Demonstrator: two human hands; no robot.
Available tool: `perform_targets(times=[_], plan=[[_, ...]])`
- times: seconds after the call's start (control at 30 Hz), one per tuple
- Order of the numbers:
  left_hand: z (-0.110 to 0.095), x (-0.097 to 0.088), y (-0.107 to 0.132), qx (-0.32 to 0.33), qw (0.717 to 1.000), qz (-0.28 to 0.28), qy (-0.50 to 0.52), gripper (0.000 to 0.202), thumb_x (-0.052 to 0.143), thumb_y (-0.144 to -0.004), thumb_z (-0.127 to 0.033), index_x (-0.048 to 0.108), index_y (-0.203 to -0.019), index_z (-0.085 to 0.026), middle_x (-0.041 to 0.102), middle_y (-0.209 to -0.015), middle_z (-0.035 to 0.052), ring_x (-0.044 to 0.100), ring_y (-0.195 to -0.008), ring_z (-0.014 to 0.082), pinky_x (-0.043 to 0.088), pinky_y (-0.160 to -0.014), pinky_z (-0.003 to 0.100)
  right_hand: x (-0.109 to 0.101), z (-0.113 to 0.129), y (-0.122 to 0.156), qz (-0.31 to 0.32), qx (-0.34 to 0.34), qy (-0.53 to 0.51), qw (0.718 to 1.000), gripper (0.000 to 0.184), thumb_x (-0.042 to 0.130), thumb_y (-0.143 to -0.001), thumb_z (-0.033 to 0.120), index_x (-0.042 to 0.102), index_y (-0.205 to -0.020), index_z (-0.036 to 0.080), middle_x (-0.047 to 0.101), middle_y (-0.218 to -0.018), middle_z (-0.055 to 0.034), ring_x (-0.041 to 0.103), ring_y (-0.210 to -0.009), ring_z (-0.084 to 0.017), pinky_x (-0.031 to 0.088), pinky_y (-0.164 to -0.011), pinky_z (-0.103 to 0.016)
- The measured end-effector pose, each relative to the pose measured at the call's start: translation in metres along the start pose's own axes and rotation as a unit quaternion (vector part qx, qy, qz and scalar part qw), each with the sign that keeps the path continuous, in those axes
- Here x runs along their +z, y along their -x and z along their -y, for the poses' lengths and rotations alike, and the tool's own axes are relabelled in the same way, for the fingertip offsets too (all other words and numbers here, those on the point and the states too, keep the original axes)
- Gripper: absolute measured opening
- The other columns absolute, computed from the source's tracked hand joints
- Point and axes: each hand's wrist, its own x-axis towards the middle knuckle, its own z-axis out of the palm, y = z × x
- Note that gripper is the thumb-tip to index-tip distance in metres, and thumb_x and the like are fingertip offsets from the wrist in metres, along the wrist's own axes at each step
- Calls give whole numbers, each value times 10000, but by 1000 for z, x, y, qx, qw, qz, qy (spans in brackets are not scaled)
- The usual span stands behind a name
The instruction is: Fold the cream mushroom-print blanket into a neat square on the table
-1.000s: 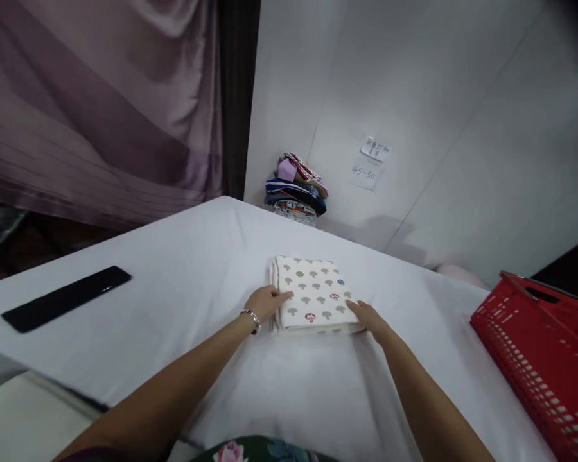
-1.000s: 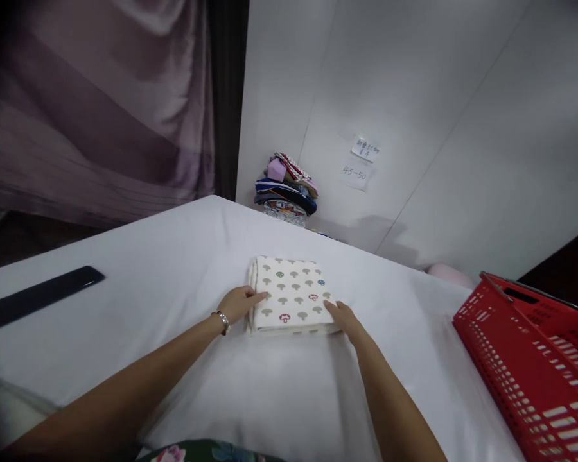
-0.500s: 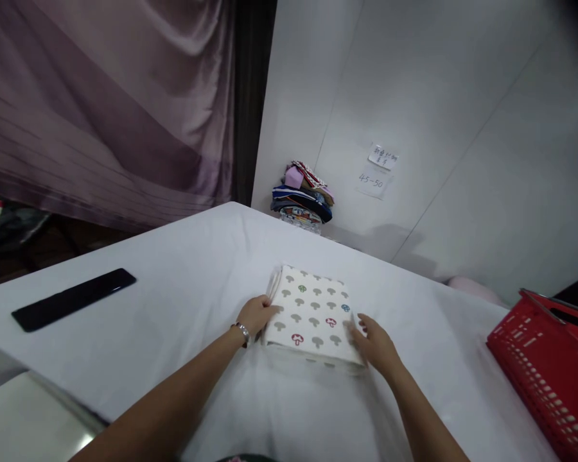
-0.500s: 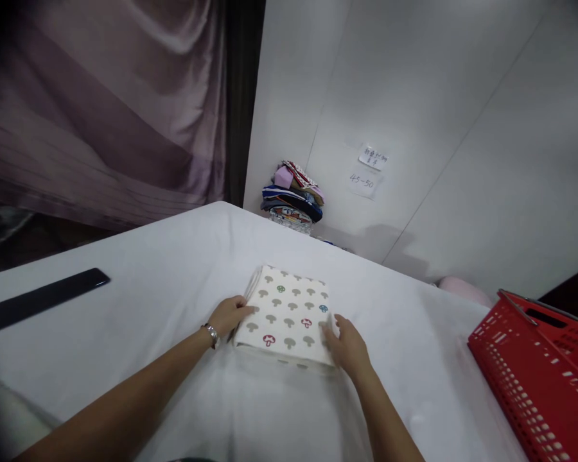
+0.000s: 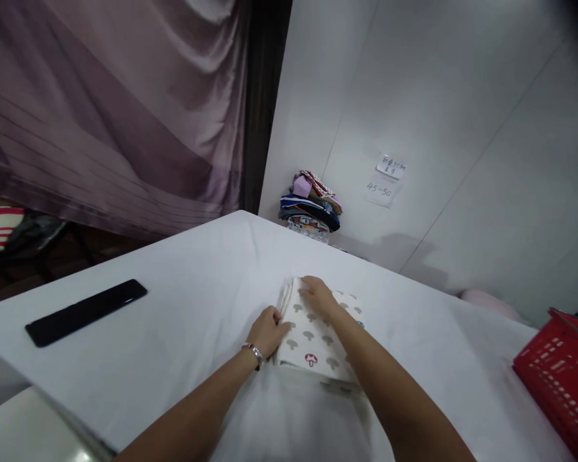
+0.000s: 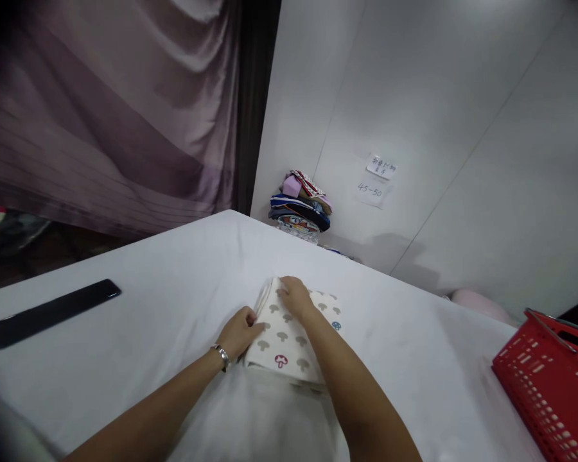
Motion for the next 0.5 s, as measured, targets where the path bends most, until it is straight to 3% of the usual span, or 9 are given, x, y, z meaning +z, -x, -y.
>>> perform_targets(times=[0.13,0.3,0.5], plan=[[0,-2,0,-11,1000,21,13,217,553,-709,-339,458,-851,-206,556,-758,-13,528,-697,142,362,-604,238,5,-4,-28,55,27,4,998,473,535,-823,329,498,-1271,182,528,-1280,-69,451,-1195,-241,332,-1015,-354],[0,-3,-1,11,999,28,-12,180,538,-720,-352,445,-666,-208,563,-701,-9,516,-679,147,337,-590,246,13,-13,-45,84,31,-9,996,412,560,-803,402,575,-1171,217,630,-1127,-27,583,-1007,-208,445,-877,-298],[-5,-9,1,3,995,73,-63,227,447,-784,-366,489,-630,-205,606,-687,18,548,-686,175,317,-567,265,25,-18,-46,84,4,8,996,440,498,-836,466,554,-1194,215,570,-1222,-43,524,-1096,-200,395,-936,-298]])
